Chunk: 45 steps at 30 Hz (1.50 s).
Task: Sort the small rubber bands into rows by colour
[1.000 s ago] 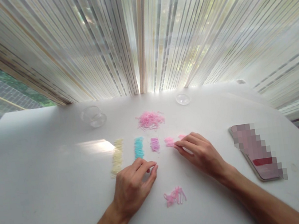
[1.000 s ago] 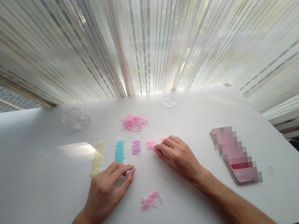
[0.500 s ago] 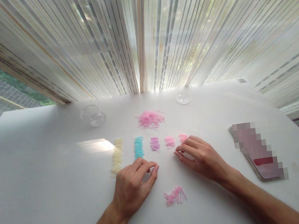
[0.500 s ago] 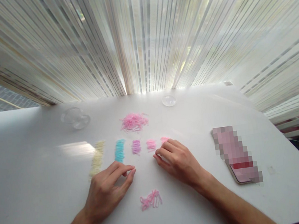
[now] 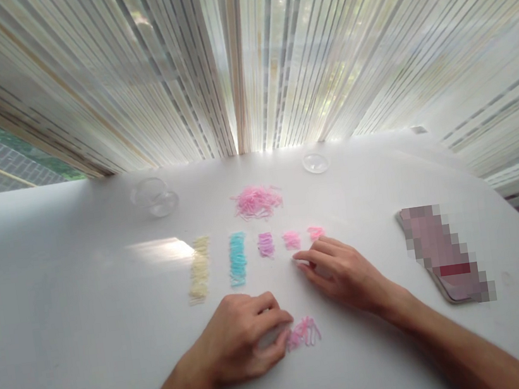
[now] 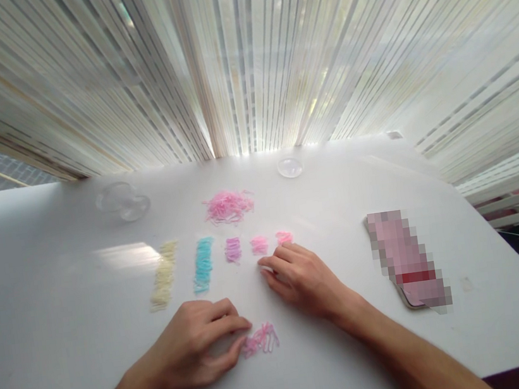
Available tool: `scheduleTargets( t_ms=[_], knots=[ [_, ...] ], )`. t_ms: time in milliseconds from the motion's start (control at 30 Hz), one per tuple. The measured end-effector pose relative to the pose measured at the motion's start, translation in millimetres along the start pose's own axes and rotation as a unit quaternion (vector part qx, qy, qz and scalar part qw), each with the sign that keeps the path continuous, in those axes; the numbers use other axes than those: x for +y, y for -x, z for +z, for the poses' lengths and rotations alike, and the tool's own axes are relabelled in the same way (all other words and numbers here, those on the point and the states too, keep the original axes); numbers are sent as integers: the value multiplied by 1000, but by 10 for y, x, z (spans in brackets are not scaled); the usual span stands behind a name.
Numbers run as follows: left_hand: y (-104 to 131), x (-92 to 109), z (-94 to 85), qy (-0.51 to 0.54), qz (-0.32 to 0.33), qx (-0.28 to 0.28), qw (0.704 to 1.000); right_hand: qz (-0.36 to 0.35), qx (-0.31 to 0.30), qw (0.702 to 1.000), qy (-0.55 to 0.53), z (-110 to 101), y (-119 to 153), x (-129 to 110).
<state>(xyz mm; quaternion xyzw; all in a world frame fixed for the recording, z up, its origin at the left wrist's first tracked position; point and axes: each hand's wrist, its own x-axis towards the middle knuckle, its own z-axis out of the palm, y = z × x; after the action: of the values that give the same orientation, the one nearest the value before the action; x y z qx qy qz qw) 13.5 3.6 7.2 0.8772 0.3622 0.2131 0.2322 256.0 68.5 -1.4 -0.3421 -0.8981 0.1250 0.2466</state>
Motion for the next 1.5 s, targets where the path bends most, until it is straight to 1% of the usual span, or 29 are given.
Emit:
scheduleTargets(
  t_ms=[100,267,367,533,700,933,1067,1267,1367,1500],
  knots=[
    [1,33,-25,7,-8,-34,999,-7,-12,999,-33,-42,4,-18],
    [13,54,-33,3,-8,-41,999,-32,-90,990,-103,-114,8,-72],
    [23,57,-8,-10,-7,-49,999,-42,-116,982,-139,-147,21,-125],
    [34,30,55,-30,3,-43,999,-48,-166,967,-186,-131,82,-214],
    [42,22,81,-48,19,-31,998,-51,-194,962,-185,-68,128,-237],
    [26,31,52,-25,10,-22,999,-63,-196,962,-180,-51,121,-243],
    [34,29,48,-17,6,-21,1000,-66,-201,957,-199,-25,124,-248],
    [28,33,31,8,-1,2,1000,-54,-161,956,-240,12,133,-238],
    [26,26,15,7,-1,15,1000,-55,-157,952,-257,23,131,-231],
    [28,19,2,7,2,31,999,-47,-135,950,-279,33,130,-230]
  ],
)
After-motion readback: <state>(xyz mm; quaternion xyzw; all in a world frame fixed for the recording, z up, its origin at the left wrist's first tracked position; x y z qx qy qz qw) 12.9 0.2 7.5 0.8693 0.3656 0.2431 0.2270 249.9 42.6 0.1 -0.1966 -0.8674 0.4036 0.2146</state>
